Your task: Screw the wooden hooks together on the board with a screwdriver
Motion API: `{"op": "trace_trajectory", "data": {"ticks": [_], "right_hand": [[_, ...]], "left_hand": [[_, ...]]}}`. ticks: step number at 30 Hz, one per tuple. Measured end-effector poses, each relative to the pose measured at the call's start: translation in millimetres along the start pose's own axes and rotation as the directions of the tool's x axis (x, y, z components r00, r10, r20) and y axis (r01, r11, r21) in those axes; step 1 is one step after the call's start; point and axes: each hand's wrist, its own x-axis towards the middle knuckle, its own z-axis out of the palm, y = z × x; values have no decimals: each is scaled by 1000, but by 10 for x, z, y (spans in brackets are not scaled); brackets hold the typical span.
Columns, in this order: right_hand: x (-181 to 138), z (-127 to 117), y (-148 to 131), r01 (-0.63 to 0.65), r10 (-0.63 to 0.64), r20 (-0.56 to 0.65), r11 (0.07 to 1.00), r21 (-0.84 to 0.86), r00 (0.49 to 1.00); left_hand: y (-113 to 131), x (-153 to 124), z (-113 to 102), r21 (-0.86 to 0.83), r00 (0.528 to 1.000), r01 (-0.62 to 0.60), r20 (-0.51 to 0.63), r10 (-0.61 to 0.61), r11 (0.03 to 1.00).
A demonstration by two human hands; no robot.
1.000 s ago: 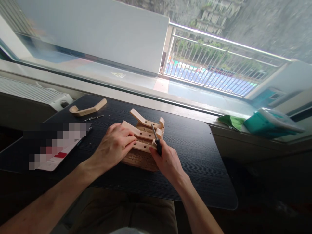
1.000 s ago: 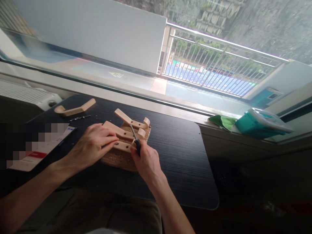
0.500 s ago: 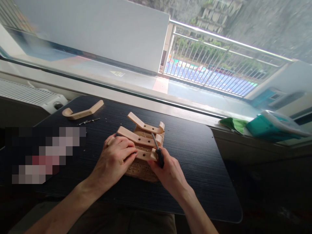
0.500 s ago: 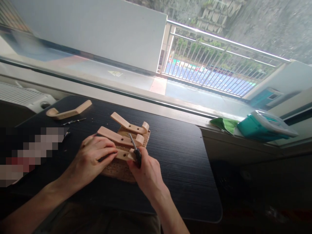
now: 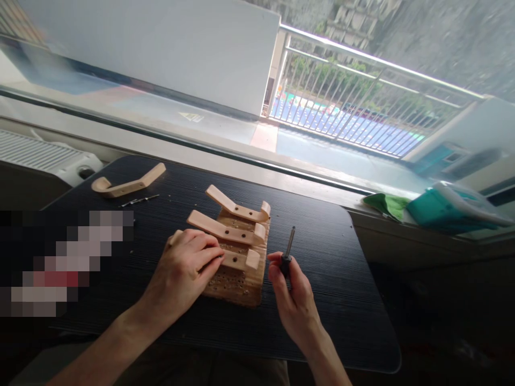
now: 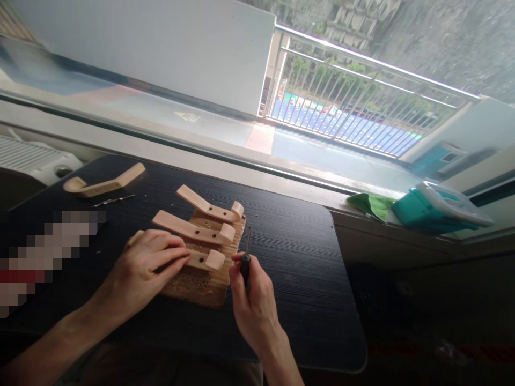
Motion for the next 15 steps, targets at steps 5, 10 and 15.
{"op": "trace_trajectory", "data": {"ticks": [5,10,15], "right_hand": [[54,-37,-98,-7,7,3,998,-64,1000],[66,-284,-324,93,-60,146,968,-234,988],[186,-454,-627,224,-131,279,915,-335,951]], "left_hand": [[-4,-23,7,-55,1000,21,-15,-22,998],[-10,-52,29,-103,997,41,-61,-47,994],[-8,-51,25,-105,997,47,-59,-53,993]]}}
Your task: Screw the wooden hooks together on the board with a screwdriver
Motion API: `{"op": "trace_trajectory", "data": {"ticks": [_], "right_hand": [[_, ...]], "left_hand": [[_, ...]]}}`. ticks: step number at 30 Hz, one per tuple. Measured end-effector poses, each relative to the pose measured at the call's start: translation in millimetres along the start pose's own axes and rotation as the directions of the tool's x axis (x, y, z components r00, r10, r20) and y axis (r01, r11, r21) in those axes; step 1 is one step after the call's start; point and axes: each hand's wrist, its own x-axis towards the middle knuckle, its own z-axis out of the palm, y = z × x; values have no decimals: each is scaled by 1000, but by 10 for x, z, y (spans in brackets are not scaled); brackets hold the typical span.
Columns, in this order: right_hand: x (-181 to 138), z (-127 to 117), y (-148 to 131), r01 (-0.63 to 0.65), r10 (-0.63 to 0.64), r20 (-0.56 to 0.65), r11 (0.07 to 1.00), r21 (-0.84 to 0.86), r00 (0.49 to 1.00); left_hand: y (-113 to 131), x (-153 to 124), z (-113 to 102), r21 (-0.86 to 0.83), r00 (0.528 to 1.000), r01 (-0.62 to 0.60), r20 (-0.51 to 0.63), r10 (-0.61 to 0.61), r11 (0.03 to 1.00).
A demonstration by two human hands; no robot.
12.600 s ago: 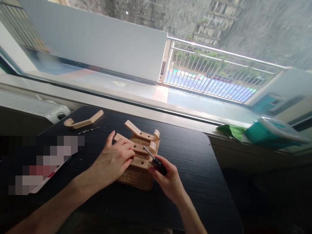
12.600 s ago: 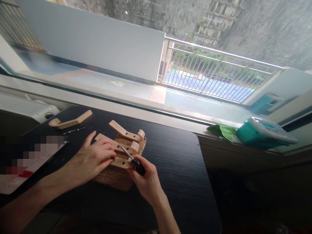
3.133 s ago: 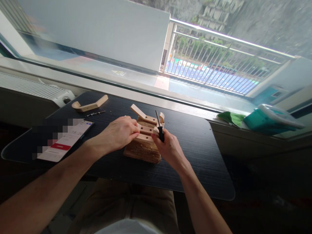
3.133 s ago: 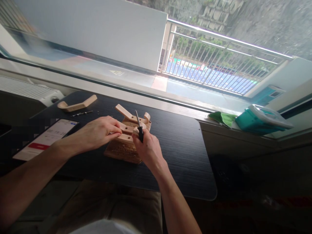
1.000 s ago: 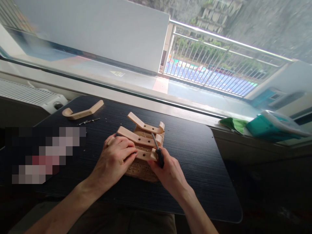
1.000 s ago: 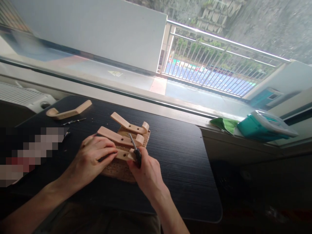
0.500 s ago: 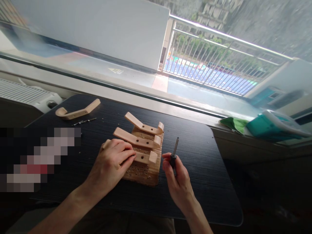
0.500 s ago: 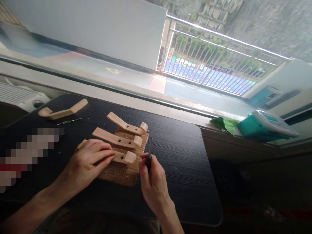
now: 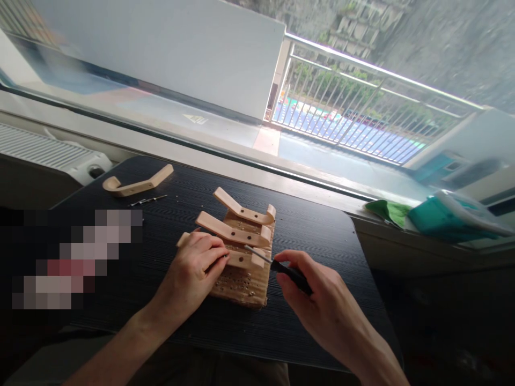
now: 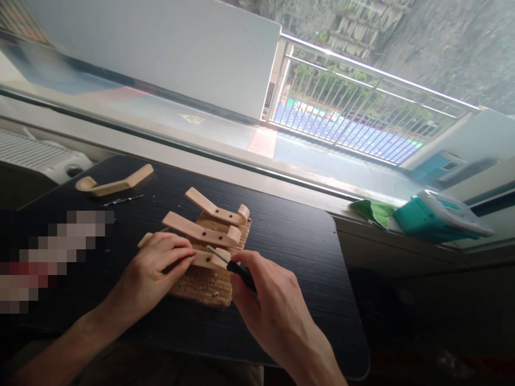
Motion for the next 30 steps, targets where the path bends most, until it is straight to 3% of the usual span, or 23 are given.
{"op": "trace_trajectory", "data": {"ticks": [6,17,30], "right_hand": [[212,28,-189,178,-170,129,982,-54,977],[319,70,-251,179,-147,208,973,-143,967],[697,-80,-552,461,-282,472,827,-322,836]], "left_hand": [[3,-12,-15,-14,1000,2,-2,-2,1000],[1,-1,-12,-10,1000,1,-9,-1,1000],[69,2,-36,45,997,23,66,-26,999]]}}
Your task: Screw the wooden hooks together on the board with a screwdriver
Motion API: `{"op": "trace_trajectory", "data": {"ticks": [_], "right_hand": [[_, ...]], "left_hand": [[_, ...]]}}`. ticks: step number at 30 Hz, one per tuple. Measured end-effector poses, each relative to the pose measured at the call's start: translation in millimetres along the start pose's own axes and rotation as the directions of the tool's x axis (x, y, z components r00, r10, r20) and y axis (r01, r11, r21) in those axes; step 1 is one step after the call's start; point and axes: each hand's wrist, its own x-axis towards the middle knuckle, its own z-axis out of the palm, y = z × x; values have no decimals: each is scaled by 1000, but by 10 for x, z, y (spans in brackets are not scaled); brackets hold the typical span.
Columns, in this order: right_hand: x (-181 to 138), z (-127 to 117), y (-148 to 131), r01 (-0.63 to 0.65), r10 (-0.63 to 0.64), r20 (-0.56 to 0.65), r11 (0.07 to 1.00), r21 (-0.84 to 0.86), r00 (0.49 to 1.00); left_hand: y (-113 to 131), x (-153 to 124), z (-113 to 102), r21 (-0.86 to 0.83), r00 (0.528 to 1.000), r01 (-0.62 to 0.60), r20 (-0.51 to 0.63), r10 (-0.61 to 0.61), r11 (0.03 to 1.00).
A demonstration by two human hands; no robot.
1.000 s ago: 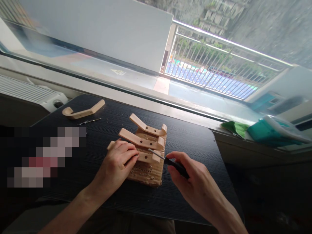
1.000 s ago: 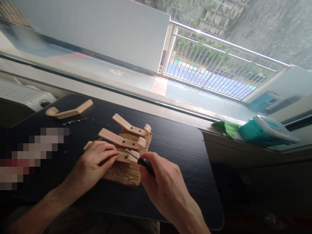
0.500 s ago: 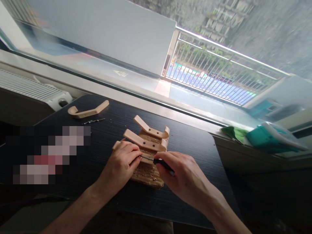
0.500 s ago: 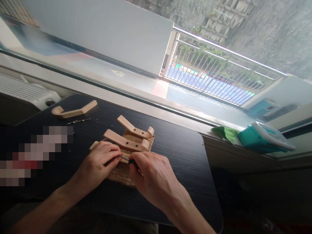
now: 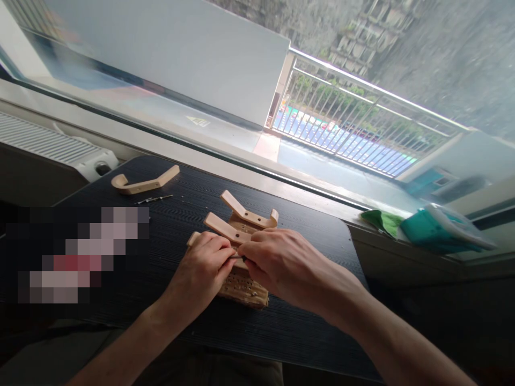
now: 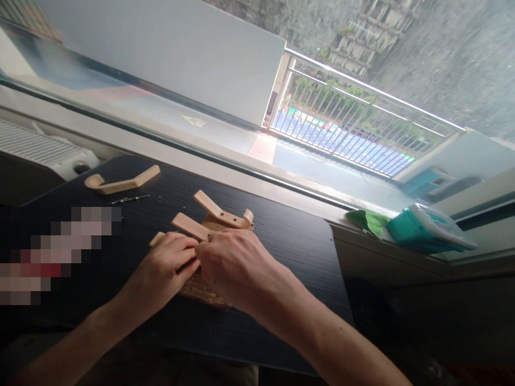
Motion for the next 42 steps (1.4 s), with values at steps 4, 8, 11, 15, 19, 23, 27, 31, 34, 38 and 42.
{"op": "trace_trajectory", "data": {"ticks": [4,8,11,15,19,23,27,31,34,38,42], "right_hand": [[85,-72,-46,12,-9,46,998,-55,999],[161,-189,-56,15,-7,128,998,-61,992],[228,-260,-62,15,2,165,995,-102,986],[315,-301,-56,35,-12,193,993,-116,981],[358,-309,-30,72,-54,172,993,-97,984],[367,-319,-14,31,-8,183,992,-124,983],[377,-346,-11,23,-4,186,995,-100,982],[403,-408,-35,32,-4,266,994,-100,964],[428,-454,-67,60,-24,304,992,-109,952],[459,-485,-105,62,-8,335,987,-150,942],[475,-497,-127,64,-2,348,984,-165,937]], "left_hand": [[12,9,-15,-4,1000,10,6,-10,1000],[10,25,-16,-9,1000,5,-8,-5,1000],[0,38,-22,-5,1000,3,0,-3,1000],[-24,38,-39,-9,1000,1,30,-1,1000],[-41,9,-67,-30,999,-7,37,8,1000],[-58,-34,-158,-23,999,-46,-14,46,999],[-112,-80,-301,61,994,-52,-93,57,997],[-187,-126,-334,116,992,-32,-119,46,993],[-210,-134,-279,98,996,-27,-80,35,995],[-200,-110,-239,95,996,-17,-81,25,995],[-183,-109,-260,119,997,-9,-79,19,993]]}}
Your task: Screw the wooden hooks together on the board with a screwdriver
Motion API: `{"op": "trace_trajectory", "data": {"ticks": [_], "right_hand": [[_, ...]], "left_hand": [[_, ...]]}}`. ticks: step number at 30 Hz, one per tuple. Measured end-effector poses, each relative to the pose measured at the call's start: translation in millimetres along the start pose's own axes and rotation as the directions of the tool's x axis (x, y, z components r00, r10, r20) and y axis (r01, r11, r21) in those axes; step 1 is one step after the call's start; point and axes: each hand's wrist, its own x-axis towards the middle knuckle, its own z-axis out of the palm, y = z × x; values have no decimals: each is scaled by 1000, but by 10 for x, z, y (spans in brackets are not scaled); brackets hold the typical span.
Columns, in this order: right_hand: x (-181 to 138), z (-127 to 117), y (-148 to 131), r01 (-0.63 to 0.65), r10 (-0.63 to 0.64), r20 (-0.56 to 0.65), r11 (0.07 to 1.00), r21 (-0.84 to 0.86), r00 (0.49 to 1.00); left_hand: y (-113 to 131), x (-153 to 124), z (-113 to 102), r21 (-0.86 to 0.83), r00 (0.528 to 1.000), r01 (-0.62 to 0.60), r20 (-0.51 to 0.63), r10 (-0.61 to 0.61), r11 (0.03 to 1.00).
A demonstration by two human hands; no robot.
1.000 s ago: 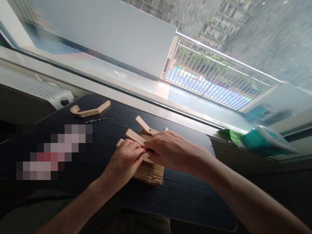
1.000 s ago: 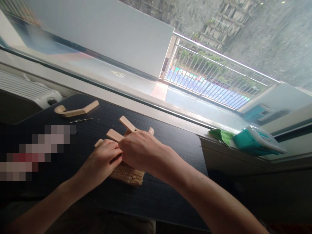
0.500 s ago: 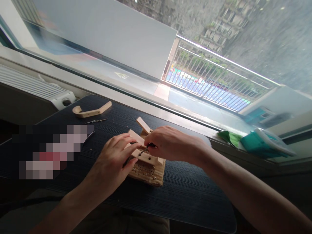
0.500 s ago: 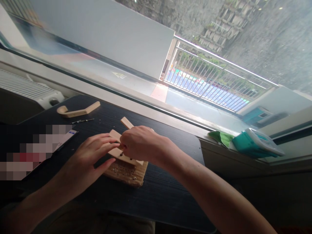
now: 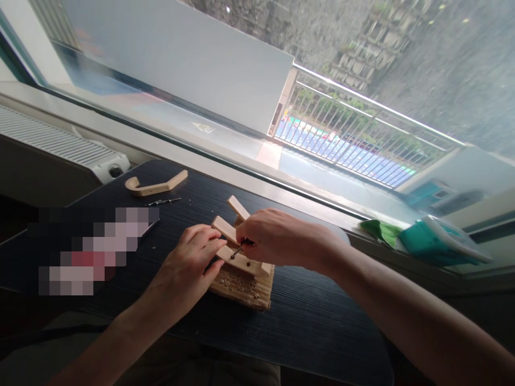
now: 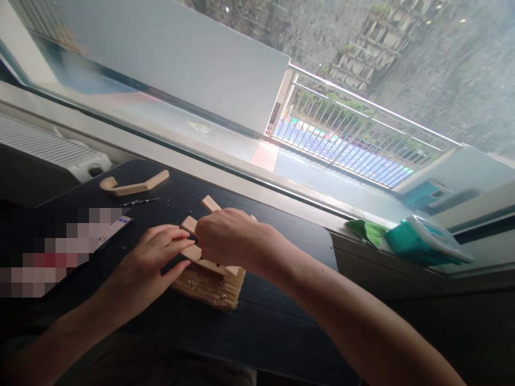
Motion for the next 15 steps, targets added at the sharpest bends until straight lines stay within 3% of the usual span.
{"op": "trace_trajectory", "data": {"ticks": [6,15], "right_hand": [[-7,-22,-19,13,-13,7,1000,-16,1000],[25,17,-25,55,-56,-15,997,-60,998]], "left_hand": [[95,20,-32,72,1000,5,-30,-3,997],[266,172,92,166,988,85,114,-105,983]]}}
